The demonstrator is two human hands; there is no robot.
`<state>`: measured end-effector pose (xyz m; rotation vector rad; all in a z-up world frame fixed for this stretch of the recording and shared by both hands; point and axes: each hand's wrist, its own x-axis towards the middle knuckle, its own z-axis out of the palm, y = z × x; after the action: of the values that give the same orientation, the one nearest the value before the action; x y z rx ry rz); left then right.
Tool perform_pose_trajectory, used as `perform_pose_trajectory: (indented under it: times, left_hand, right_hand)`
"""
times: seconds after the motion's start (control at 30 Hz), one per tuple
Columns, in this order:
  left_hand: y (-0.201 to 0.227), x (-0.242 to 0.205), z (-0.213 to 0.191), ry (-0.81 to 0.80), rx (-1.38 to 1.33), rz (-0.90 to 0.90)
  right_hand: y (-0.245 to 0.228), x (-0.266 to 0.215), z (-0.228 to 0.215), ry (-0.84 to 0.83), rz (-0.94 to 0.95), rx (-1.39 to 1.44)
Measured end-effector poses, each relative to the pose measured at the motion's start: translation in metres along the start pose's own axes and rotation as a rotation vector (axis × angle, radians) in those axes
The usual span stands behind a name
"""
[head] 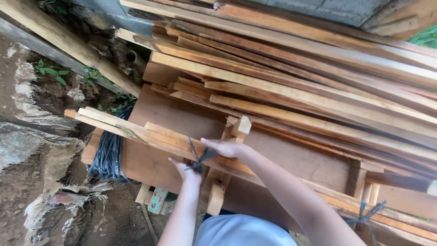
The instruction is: Bundling long wooden planks together using wire ties and pliers.
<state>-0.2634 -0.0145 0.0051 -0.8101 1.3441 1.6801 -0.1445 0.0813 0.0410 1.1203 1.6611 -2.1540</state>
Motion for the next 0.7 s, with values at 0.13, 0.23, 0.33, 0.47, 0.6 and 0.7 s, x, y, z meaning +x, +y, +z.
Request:
perform_pose_trajectory:
  times: [0.13, 0.23, 0.33, 0.47, 0.6, 0.7]
  left_hand:
    - [-0.025, 0.097, -0.044, -0.181, -0.053, 0.057]
    - [-0.019, 0.080, -0.035, -0.094, -0.125, -0.108]
    - [-0.021, 0.087, -0.031, 0.009, -0.196, -0.043]
    - [-0.020, 0.078, -0.021, 0.020, -0.187, -0.030]
    - [-0.020, 0.068, -0.023, 0.019, -0.130, -0.019]
    - [-0.014, 0.065, -0.013, 0.026, -0.099, -0.027]
  right_hand:
    - [-0.022, 0.045, -0.004, -0.117, 0.156, -0.116]
    - [0.005, 0.091, -0.008, -0.125, 0.201, -0.161]
    - [-0.013, 0.099, -0.002, -0.168, 0.262, -0.169]
    - [-0.037, 0.098, -0.003, -0.222, 0.304, -0.173]
    - [-0.044, 0.098, 0.001, -0.304, 0.300, -0.133]
    - [-0.028, 0.113, -0.003, -0.301, 0.272, -0.098]
